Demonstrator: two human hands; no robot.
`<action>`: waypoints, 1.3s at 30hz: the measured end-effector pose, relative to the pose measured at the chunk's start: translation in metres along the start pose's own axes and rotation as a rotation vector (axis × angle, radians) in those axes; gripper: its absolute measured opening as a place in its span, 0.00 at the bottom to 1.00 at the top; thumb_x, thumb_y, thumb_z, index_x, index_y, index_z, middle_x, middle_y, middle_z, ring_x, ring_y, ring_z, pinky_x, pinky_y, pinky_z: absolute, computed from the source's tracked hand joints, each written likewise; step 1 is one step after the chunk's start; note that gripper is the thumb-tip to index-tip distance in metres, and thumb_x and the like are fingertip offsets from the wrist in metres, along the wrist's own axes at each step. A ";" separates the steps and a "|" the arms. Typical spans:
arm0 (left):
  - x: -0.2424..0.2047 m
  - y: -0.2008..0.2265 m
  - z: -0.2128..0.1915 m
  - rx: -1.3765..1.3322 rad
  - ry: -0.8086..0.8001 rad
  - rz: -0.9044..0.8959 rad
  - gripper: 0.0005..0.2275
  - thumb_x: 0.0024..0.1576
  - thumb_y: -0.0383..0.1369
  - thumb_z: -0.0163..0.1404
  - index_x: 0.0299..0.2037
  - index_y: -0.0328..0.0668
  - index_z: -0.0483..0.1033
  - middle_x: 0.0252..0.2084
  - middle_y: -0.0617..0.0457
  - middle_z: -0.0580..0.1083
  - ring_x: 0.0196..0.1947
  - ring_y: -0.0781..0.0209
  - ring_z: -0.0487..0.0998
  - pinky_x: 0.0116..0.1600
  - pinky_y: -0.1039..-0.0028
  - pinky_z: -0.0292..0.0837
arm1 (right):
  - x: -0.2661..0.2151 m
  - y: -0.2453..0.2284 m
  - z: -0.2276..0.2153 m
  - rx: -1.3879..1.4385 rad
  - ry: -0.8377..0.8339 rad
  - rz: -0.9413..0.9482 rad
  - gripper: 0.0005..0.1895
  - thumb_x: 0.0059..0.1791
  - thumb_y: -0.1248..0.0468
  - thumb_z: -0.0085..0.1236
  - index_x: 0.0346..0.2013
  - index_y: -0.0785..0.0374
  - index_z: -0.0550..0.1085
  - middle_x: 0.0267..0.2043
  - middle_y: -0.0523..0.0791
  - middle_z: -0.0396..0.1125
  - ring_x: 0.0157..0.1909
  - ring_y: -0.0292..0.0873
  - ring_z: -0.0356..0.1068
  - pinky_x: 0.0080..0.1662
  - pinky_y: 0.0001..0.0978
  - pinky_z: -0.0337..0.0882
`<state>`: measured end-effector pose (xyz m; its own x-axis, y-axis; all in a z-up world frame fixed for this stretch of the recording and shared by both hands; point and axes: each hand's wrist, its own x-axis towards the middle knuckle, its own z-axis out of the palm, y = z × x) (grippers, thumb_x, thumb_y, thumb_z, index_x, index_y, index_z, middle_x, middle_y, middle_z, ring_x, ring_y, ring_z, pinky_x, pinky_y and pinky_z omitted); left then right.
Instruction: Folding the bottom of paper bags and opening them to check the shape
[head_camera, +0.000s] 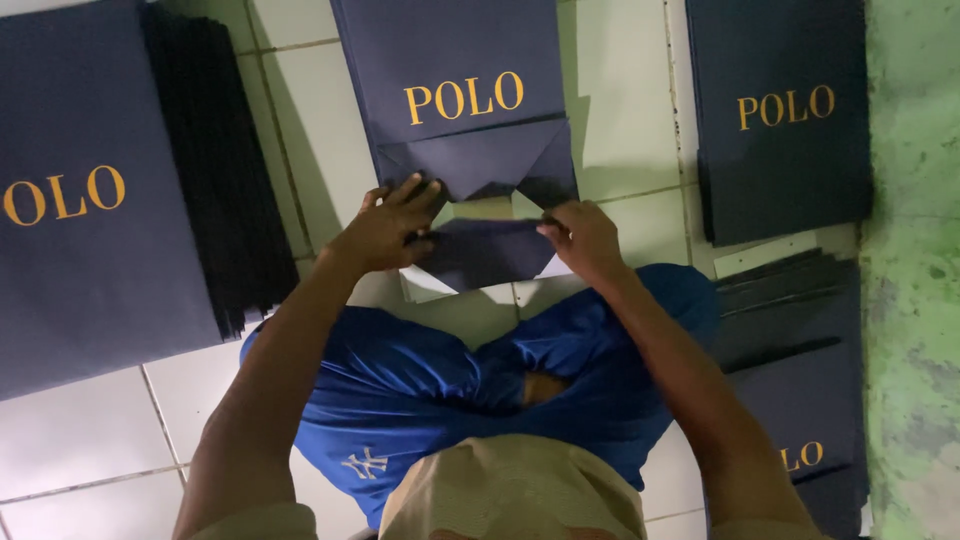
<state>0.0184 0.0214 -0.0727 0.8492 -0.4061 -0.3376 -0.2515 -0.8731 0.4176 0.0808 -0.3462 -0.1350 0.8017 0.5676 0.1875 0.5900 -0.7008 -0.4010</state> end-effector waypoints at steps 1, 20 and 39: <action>0.001 0.000 -0.001 -0.001 -0.002 -0.002 0.12 0.58 0.48 0.53 0.44 0.54 0.76 0.79 0.60 0.55 0.79 0.53 0.49 0.72 0.46 0.49 | 0.002 0.003 0.000 0.003 -0.002 0.000 0.22 0.58 0.40 0.47 0.36 0.53 0.73 0.28 0.43 0.65 0.33 0.50 0.69 0.39 0.44 0.71; 0.006 0.027 -0.014 0.311 0.069 -0.024 0.30 0.55 0.39 0.57 0.70 0.59 0.64 0.75 0.50 0.54 0.72 0.47 0.56 0.60 0.53 0.63 | 0.036 0.002 0.029 0.025 0.007 0.424 0.03 0.44 0.57 0.64 0.31 0.44 0.77 0.28 0.39 0.71 0.35 0.51 0.76 0.41 0.47 0.76; 0.057 0.019 0.022 0.343 0.007 0.107 0.39 0.57 0.57 0.47 0.76 0.47 0.53 0.81 0.51 0.48 0.80 0.48 0.43 0.76 0.44 0.39 | 0.031 -0.029 0.003 -0.387 -0.165 -0.431 0.39 0.52 0.39 0.46 0.71 0.59 0.63 0.76 0.53 0.56 0.77 0.62 0.50 0.68 0.68 0.54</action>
<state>0.0520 -0.0241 -0.1022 0.8122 -0.4995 -0.3013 -0.4797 -0.8658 0.1422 0.0883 -0.3075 -0.1202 0.4752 0.8734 0.1069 0.8755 -0.4814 0.0418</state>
